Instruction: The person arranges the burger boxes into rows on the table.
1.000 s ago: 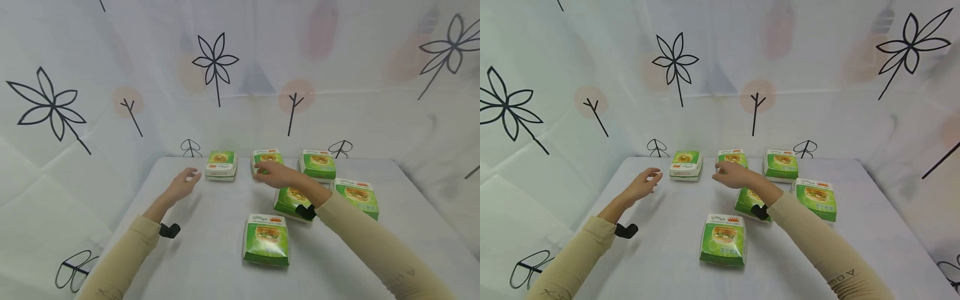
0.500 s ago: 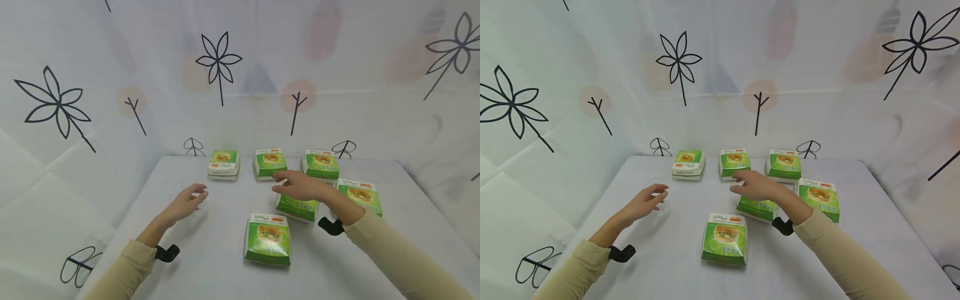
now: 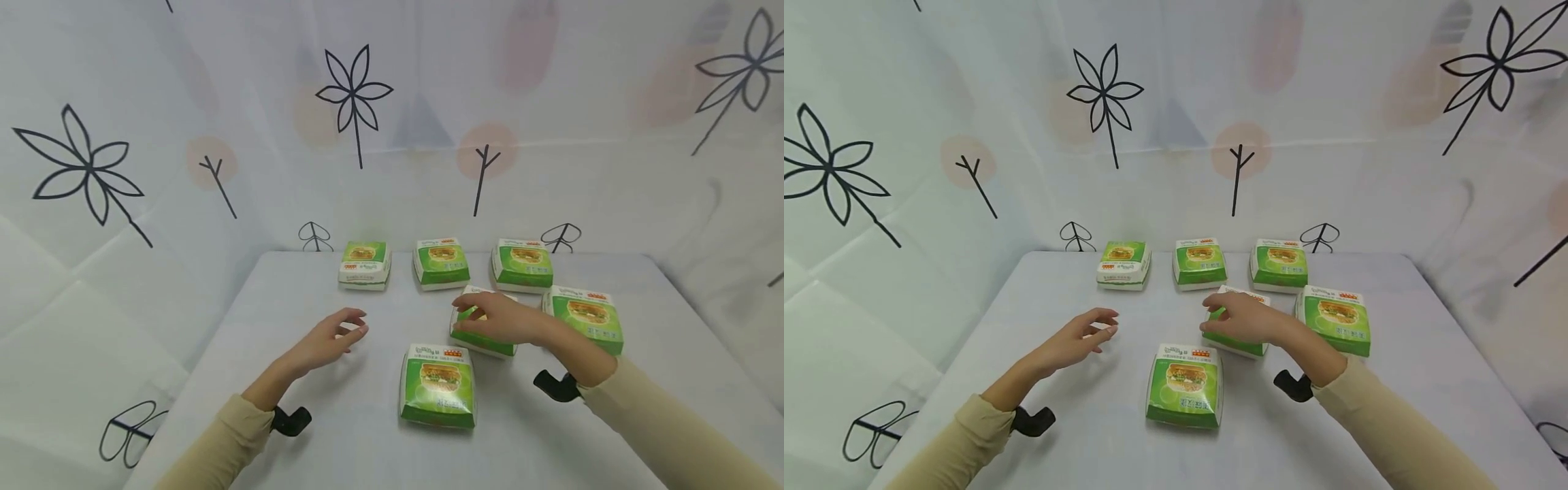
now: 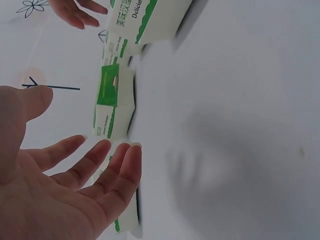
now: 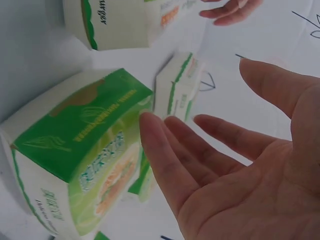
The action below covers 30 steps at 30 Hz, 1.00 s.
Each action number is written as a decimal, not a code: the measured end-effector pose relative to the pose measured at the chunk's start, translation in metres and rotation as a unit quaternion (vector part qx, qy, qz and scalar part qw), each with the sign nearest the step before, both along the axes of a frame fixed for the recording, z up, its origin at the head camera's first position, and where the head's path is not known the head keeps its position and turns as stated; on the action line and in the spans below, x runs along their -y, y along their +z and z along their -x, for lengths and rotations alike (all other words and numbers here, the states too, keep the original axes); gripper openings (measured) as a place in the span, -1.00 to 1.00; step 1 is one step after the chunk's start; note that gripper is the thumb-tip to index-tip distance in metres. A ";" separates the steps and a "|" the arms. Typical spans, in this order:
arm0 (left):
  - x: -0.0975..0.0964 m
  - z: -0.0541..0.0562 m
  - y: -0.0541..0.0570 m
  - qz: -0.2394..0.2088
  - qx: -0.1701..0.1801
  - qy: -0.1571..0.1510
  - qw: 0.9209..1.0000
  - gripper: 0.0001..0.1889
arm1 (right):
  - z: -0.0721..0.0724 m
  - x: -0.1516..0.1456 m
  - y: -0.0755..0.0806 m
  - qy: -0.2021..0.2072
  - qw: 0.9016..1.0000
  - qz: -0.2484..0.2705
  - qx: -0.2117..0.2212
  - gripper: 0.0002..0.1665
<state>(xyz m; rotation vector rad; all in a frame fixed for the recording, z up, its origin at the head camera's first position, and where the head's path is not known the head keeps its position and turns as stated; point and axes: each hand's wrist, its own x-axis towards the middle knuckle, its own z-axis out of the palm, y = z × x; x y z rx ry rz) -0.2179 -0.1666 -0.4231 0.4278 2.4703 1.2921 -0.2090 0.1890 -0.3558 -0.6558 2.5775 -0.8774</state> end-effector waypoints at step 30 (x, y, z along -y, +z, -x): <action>-0.050 -0.033 -0.015 -0.005 0.066 -0.080 0.995 -0.31 | -0.027 0.001 -0.031 0.018 0.998 0.043 0.045 -0.33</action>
